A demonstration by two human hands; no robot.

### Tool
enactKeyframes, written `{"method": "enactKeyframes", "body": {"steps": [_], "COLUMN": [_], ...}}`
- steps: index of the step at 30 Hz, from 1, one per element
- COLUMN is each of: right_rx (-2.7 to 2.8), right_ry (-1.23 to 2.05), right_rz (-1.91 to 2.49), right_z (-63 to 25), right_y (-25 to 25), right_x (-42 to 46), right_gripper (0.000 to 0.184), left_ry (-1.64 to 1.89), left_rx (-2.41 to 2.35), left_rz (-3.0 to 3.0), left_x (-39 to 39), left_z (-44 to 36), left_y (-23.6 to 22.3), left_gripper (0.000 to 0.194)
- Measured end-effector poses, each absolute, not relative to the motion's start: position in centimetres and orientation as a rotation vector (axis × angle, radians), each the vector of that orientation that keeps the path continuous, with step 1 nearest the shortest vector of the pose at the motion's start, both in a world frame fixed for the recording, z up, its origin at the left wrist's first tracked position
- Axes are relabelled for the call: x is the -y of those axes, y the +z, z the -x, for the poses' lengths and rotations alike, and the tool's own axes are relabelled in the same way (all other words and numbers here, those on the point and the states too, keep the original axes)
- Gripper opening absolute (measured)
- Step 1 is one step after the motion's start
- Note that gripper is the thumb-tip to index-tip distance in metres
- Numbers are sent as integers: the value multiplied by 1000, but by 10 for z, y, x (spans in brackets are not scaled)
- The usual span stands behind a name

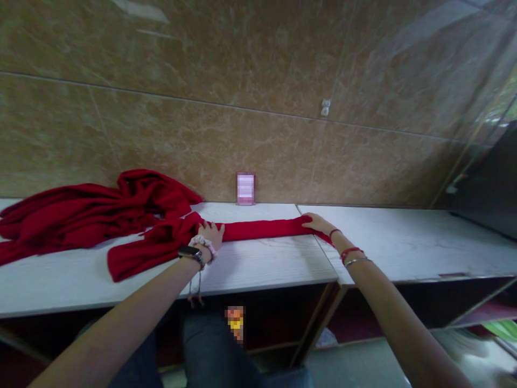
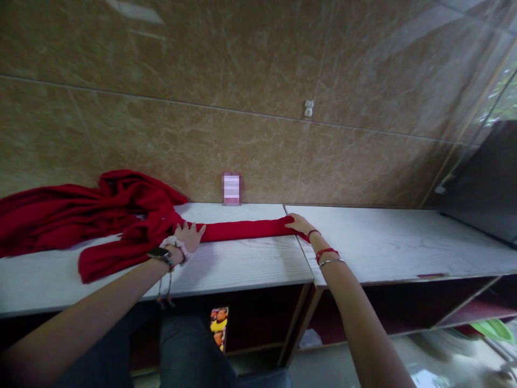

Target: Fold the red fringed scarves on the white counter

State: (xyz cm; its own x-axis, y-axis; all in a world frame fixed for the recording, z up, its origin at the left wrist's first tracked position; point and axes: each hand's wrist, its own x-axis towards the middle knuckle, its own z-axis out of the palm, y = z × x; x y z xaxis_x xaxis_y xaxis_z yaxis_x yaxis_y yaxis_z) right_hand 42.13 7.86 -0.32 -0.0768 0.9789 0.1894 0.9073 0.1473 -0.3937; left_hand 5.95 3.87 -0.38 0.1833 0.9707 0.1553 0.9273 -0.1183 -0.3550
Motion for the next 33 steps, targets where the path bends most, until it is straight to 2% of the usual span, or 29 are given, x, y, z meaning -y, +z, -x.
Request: {"method": "enactKeyframes", "body": {"steps": [2, 5, 12, 17, 24, 29, 33], "right_rx": [2087, 2092, 2082, 1871, 1614, 1545, 1699], "right_ry": [193, 207, 615, 927, 1219, 1228, 1003], "right_rz": [1846, 1900, 1644, 1587, 1472, 1408, 1571], "right_z": [-419, -414, -380, -374, -383, -391, -397], "right_y": [-1, 2, 18, 38, 32, 30, 15], "right_x": [-72, -57, -32, -35, -31, -34, -33], "right_gripper": [35, 33, 39, 42, 57, 59, 59], "left_ry": [164, 178, 207, 152, -101, -384, -224], "left_rx": [1782, 1759, 1783, 1577, 1614, 1549, 1435], "left_rz": [2141, 2199, 2233, 2437, 2595, 2426, 2557], "left_x": [-41, -44, -38, -32, -29, -23, -23], "left_z": [-55, -36, 14, -32, -78, -73, -72], "left_y": [-4, -3, 6, 10, 14, 22, 3], "left_gripper": [43, 45, 52, 61, 45, 47, 50]}}
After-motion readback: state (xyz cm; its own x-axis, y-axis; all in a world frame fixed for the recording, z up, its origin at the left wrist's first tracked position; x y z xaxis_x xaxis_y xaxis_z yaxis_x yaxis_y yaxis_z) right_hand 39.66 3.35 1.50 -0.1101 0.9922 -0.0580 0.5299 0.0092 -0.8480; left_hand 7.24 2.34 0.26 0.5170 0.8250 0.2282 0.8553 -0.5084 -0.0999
